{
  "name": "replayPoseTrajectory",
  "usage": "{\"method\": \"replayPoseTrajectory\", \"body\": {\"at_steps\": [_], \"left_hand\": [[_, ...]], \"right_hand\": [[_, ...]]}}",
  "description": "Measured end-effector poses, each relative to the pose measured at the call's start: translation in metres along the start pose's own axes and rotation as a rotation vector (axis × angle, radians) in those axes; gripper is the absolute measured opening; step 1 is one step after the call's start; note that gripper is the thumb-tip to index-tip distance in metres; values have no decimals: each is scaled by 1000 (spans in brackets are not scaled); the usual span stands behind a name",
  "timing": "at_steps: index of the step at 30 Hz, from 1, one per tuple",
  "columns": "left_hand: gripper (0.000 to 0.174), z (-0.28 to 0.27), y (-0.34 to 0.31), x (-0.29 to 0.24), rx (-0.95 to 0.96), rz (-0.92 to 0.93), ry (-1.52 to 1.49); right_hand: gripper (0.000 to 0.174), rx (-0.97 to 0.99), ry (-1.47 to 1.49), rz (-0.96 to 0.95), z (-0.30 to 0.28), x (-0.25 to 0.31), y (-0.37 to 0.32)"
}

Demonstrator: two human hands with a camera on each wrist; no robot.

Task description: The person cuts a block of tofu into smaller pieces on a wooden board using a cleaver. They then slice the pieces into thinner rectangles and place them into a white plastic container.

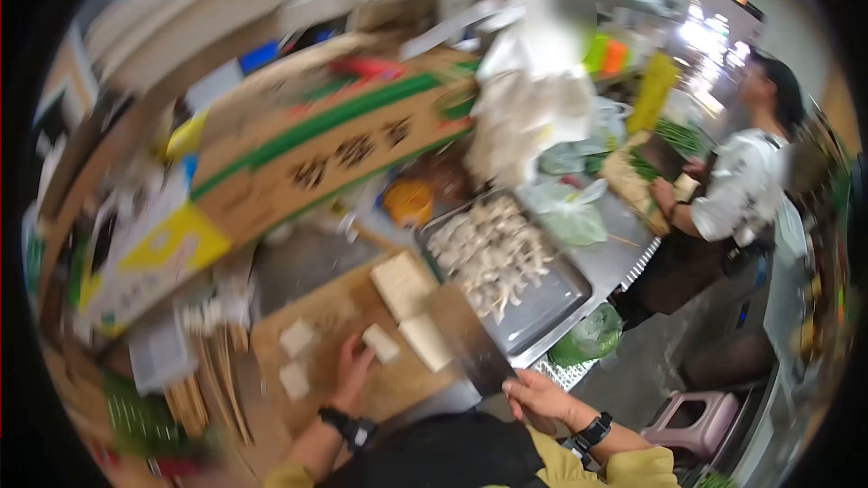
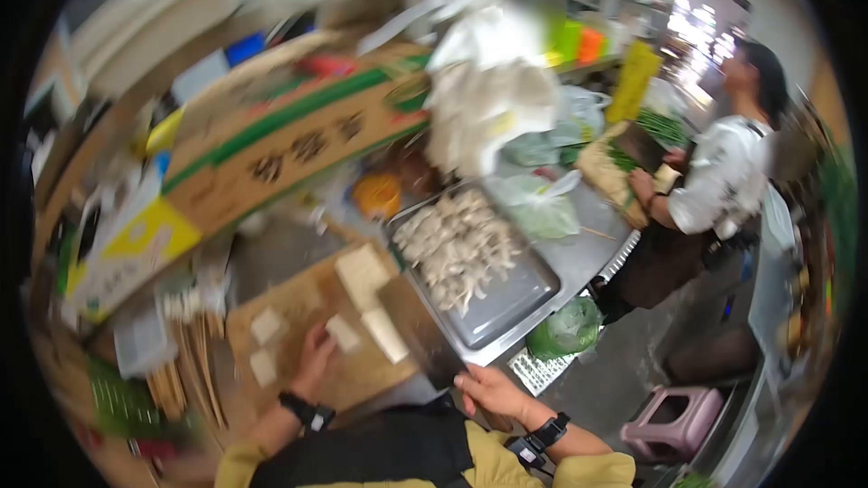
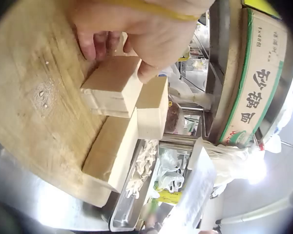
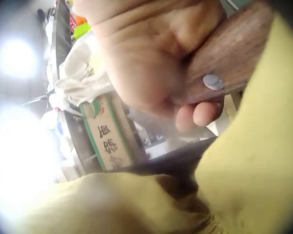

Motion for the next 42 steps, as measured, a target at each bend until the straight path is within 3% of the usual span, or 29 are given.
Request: {"method": "replayPoseTrajectory", "body": {"at_steps": [1, 3, 5, 7, 9, 11, 16, 18, 23, 27, 28, 29, 31, 32, 34, 37, 42], "left_hand": [[46, -1, -3, -3, -58, -1, 57], [40, -9, -16, -24, 65, -131, -40], [35, -26, -44, -27, 171, -209, -114], [31, -35, -48, -29, 258, -207, -182], [32, -36, -46, -27, 191, -259, -260], [33, -36, -39, -24, 145, -303, -330], [58, -14, -9, -26, 111, -140, -138], [66, -1, 5, -25, 118, -102, -98], [65, 13, 26, 4, 116, 4, -4], [53, 10, 23, -5, 138, 132, 171], [48, 7, 24, 7, 119, 156, 146], [44, 5, 26, 22, 116, 191, 115], [41, -4, 23, 38, 140, 131, 17], [40, -8, 16, 19, 162, 101, -88], [41, -14, 20, 29, 169, 164, 15], [40, -13, 19, 30, 136, 122, 71], [42, -14, 21, 34, 155, 137, 134]], "right_hand": [[18, -26, -20, -41, 9, 7, 7], [16, -154, -301, -37, 25, 19, 19], [13, -232, -537, -177, 44, 34, 31], [12, -292, -555, -198, 64, 43, 43], [13, -318, -624, -188, 80, 50, 49], [13, -284, -557, -53, 98, 55, 56], [14, -373, -634, -165, 124, 52, 79], [14, -431, -799, -282, 124, 43, 92], [12, -467, -1023, -353, 140, 33, 96], [16, -348, -709, 82, 146, 34, 91], [21, -385, -821, -140, 143, 16, 93], [26, -360, -842, -191, 145, 12, 91], [26, -340, -814, -50, 154, 17, 86], [26, -354, -828, -121, 152, 12, 88], [23, -416, -836, -228, 150, 3, 88], [18, -518, -830, -135, 148, 6, 86], [20, -457, -843, -124, 155, -23, 90]]}}
Point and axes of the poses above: each hand's wrist, its own y-axis towards the middle knuckle, its own z-axis out of the palm, x = y × z, the point moved 3 cm from there along y, towards the middle knuckle, and after that the axes turned 6 degrees about z, right-handed, at the moved point
